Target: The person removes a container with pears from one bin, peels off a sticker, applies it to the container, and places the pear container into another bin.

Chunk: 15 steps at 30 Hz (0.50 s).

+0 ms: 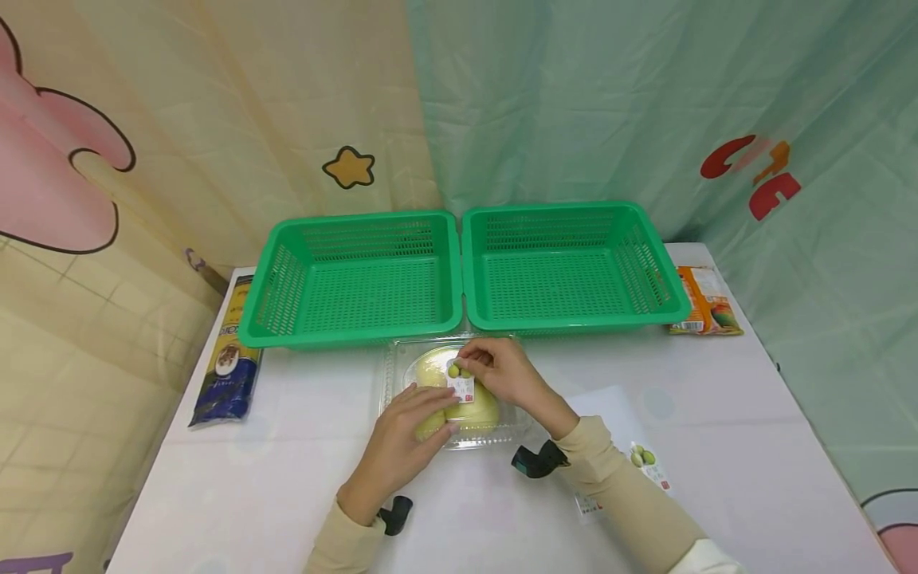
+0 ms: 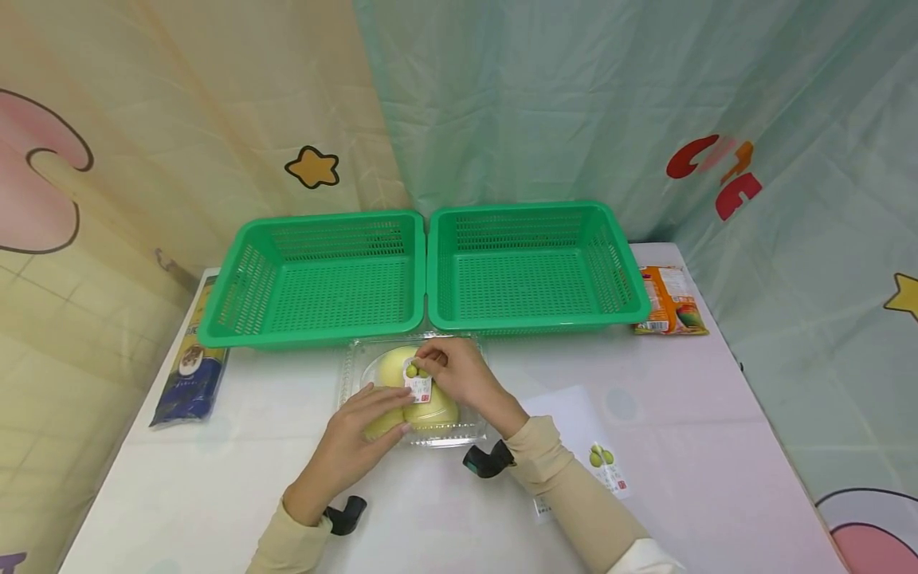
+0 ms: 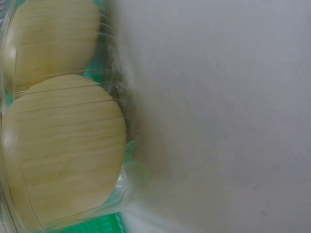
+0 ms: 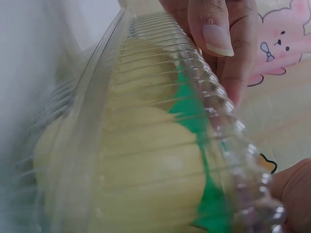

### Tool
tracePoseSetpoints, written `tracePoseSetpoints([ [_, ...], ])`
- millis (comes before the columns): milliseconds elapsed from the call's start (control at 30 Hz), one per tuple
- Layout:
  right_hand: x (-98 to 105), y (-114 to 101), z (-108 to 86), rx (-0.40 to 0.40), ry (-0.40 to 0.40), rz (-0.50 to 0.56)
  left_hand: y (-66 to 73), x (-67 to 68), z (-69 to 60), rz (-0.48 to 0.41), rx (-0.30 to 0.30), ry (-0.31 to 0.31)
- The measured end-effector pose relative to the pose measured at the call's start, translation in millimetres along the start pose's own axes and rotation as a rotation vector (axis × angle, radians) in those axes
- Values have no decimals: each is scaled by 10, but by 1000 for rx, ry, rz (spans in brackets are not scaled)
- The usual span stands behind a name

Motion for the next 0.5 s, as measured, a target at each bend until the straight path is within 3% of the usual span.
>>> tracePoseSetpoints([
  [233,-25,2,1,11,9,-65,63,-10,6,93,-77,24],
  [500,-15,-57,-2,44,44,-127,85,-20,14,106,-106,7],
])
Point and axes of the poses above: each hand's wrist, its own z-axis towards the middle knuckle, its own x-axis out of the back of the hand, y = z × x, the point moved 10 cm from there along z, towards the middle knuckle, and after that the axes turned 12 degrees about z, right-handed, at the moved point
